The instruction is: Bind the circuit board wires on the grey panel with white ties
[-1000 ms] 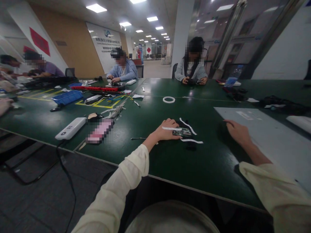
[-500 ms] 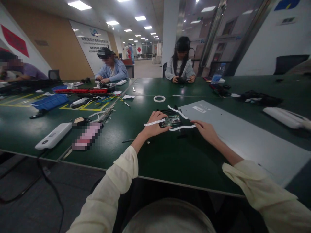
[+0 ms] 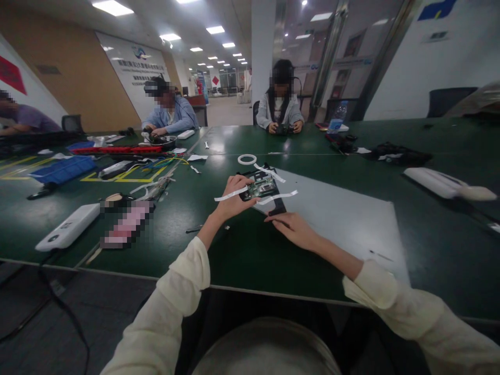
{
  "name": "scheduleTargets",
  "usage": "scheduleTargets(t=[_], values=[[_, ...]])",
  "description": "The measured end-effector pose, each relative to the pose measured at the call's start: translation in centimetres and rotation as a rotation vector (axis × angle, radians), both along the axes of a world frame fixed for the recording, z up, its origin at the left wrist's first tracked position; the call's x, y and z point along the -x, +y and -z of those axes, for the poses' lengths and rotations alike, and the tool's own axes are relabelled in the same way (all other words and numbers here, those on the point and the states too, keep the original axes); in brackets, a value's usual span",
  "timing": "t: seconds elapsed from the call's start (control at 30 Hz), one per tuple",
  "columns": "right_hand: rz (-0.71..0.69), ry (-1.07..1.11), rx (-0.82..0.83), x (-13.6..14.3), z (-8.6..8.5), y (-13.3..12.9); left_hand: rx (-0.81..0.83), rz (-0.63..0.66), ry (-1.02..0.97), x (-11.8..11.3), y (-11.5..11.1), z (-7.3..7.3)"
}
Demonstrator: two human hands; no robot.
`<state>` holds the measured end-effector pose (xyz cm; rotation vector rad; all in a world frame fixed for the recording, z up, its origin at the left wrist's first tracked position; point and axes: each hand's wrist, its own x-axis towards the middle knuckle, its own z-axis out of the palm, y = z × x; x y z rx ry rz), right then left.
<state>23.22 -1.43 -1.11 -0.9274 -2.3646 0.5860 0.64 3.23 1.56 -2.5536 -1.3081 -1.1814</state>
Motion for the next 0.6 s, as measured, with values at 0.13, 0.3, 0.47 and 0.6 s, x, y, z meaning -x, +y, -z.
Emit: scheduleTargets(t=[0.13, 0.3, 0.47, 0.6], values=[[-0.195, -0.045, -0.033, 1.9, -0.5, -2.2, 0.024, 0.003, 0.001, 0.1, 0.1, 0.2], [-0.393, -0.069, -0.101, 3.6, -0.7, -4.0, 0.089, 0.048, 0.044, -0.8, -0.1, 1.0], [-0.496, -0.076, -0.157, 4.5, -0.6, -4.7, 0.116, 0.103, 0.120, -2.6, -0.4, 2.1], [-0.515, -0.086, -0.171, 4.7, -0.6, -4.8, 0.135, 0.152, 0.215, -3.8, -0.3, 3.2]])
